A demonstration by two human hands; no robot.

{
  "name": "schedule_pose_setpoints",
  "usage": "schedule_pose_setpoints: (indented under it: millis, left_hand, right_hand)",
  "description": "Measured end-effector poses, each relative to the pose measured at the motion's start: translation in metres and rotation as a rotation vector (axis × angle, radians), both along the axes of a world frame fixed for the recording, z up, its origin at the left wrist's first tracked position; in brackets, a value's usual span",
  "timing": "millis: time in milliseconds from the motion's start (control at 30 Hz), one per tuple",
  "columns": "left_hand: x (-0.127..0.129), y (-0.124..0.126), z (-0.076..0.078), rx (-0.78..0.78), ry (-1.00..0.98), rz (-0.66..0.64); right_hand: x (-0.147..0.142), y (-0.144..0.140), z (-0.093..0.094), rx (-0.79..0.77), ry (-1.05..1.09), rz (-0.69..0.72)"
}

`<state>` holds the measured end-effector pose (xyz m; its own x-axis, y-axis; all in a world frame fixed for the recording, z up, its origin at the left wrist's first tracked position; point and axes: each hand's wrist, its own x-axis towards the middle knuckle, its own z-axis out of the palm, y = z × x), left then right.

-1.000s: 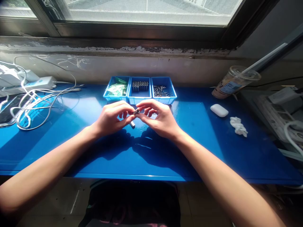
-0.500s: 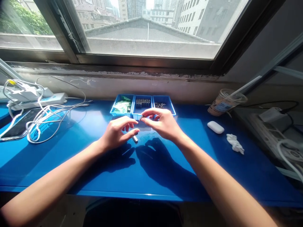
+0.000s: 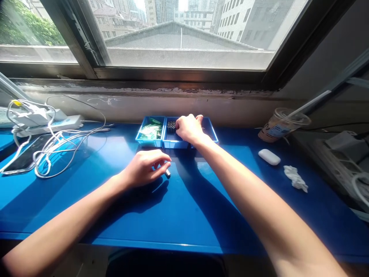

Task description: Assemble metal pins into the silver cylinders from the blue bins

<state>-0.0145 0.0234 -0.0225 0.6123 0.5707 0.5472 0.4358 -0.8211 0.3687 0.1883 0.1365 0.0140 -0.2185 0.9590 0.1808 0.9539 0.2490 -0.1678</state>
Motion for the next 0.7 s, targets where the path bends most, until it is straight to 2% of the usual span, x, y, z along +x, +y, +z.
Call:
schedule_pose_setpoints:
  millis: [433, 633, 700]
  left_hand:
    - [0.0, 0.0, 0.0, 0.0, 0.023, -0.025]
    - [-0.005, 0.001, 0.002, -0.016, 0.161, 0.012]
    - [-0.008, 0.002, 0.006, -0.047, 0.223, 0.019]
  right_hand:
    - [-0.002, 0.01, -0.007, 0.053, -0.013, 0.031]
    - [-0.003, 0.011, -0.001, 0.039, -0.022, 0.028]
    - [-0.003, 0.003, 0.005, 0.089, -0.002, 0.025]
